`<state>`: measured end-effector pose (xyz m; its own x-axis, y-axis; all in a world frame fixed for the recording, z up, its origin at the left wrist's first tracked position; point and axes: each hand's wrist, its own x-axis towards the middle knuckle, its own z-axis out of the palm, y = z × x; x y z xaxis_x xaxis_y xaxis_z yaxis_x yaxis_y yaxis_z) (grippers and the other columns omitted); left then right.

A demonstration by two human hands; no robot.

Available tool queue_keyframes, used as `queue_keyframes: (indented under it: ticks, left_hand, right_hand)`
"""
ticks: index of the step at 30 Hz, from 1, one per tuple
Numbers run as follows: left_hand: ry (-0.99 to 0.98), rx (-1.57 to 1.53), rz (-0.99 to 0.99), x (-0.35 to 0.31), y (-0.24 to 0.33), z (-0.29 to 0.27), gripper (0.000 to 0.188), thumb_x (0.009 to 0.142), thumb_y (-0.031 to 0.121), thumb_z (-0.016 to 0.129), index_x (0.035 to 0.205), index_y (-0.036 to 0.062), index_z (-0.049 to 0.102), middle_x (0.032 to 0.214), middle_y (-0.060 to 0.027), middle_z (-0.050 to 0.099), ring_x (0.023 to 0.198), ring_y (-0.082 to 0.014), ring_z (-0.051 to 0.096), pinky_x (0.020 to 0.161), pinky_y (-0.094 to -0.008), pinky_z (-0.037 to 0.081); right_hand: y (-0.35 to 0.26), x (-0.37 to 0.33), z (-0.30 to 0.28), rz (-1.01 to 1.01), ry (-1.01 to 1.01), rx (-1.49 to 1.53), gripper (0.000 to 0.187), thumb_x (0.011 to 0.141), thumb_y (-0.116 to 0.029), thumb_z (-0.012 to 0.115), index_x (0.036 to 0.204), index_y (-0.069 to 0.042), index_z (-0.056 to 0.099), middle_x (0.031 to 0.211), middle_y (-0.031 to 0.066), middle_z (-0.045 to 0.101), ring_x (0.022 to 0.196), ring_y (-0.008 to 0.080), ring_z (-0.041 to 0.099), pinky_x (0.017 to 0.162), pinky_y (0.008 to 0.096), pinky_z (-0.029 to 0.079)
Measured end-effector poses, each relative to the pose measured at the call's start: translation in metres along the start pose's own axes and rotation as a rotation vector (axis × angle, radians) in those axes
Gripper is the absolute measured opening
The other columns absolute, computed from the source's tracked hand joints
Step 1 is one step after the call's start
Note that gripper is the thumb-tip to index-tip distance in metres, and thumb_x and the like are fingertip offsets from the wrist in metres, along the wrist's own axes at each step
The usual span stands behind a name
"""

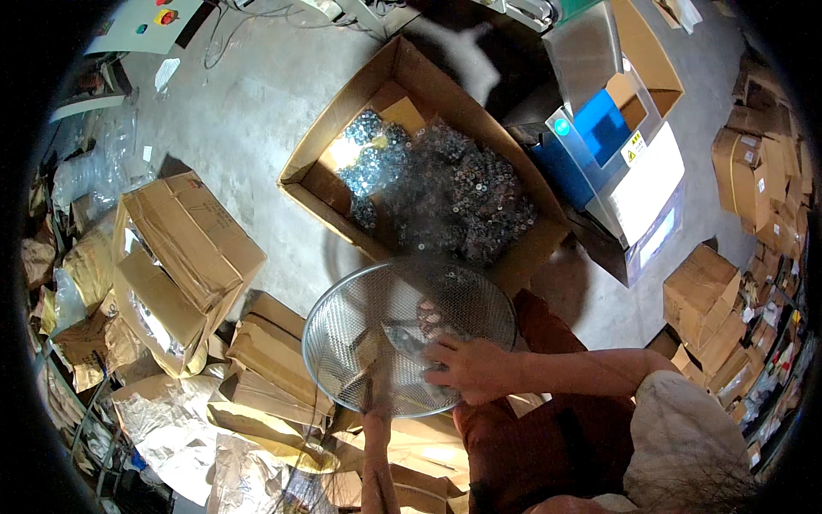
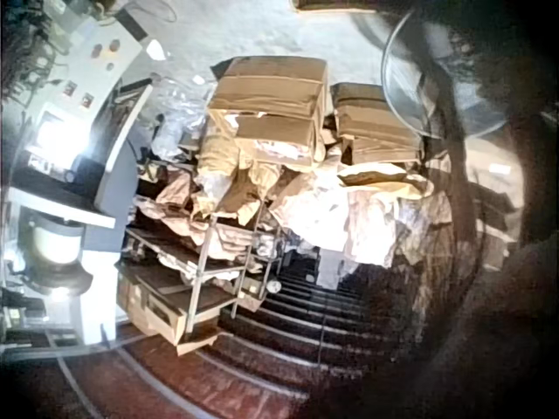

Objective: The person operates a machine interface, then removes a plastic bag of small metal parts from a rotating drum. They walk to a cardboard box and use a metal sieve to scoop and separate the parts, repeatedly transferring them between the box and the sieve.

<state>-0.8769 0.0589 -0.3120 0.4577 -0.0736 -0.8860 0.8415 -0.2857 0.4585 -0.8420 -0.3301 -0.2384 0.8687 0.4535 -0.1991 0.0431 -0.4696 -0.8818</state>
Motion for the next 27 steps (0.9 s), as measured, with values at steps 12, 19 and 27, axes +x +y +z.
queue_keyframes:
  ticks: [12, 19, 27]
  left_hand:
    - [0.243, -0.308, -0.348, 0.025, -0.037, -0.018, 0.069, 0.062, -0.013, 0.047, 0.129, 0.0039, 0.044, 0.122, -0.0099, 0.053, 0.102, -0.0213, 0.056, 0.078, -0.028, 0.051]
    - [0.246, -0.304, -0.411, 0.035, -0.027, -0.009, 0.05, 0.068, -0.01, 0.053, 0.116, 0.0024, 0.053, 0.108, -0.0084, 0.058, 0.092, -0.0211, 0.059, 0.077, -0.0322, 0.052]
    - [0.189, -0.326, -0.344, 0.039, -0.005, 0.011, 0.053, 0.068, -0.01, 0.051, 0.12, -0.0004, 0.05, 0.114, -0.0093, 0.056, 0.102, -0.0236, 0.055, 0.085, -0.0312, 0.049]
  right_hand:
    - [0.262, 0.059, -0.078, 0.807, -0.121, -0.44, 0.11, 0.06, -0.026, 0.085, 0.145, -0.033, 0.016, 0.151, 0.0178, -0.002, 0.135, 0.0481, 0.008, 0.101, 0.0661, 0.029]
    - [0.301, 0.055, -0.049, 0.955, -0.075, -0.47, 0.095, 0.062, -0.021, 0.082, 0.14, -0.031, 0.029, 0.149, 0.0161, 0.013, 0.135, 0.0463, 0.014, 0.096, 0.0629, 0.037]
    - [0.229, -0.05, -0.054, 0.716, 0.565, -0.059, 0.077, 0.051, -0.021, 0.081, 0.122, -0.012, 0.053, 0.126, 0.0182, 0.047, 0.121, 0.0354, 0.042, 0.102, 0.0442, 0.036]
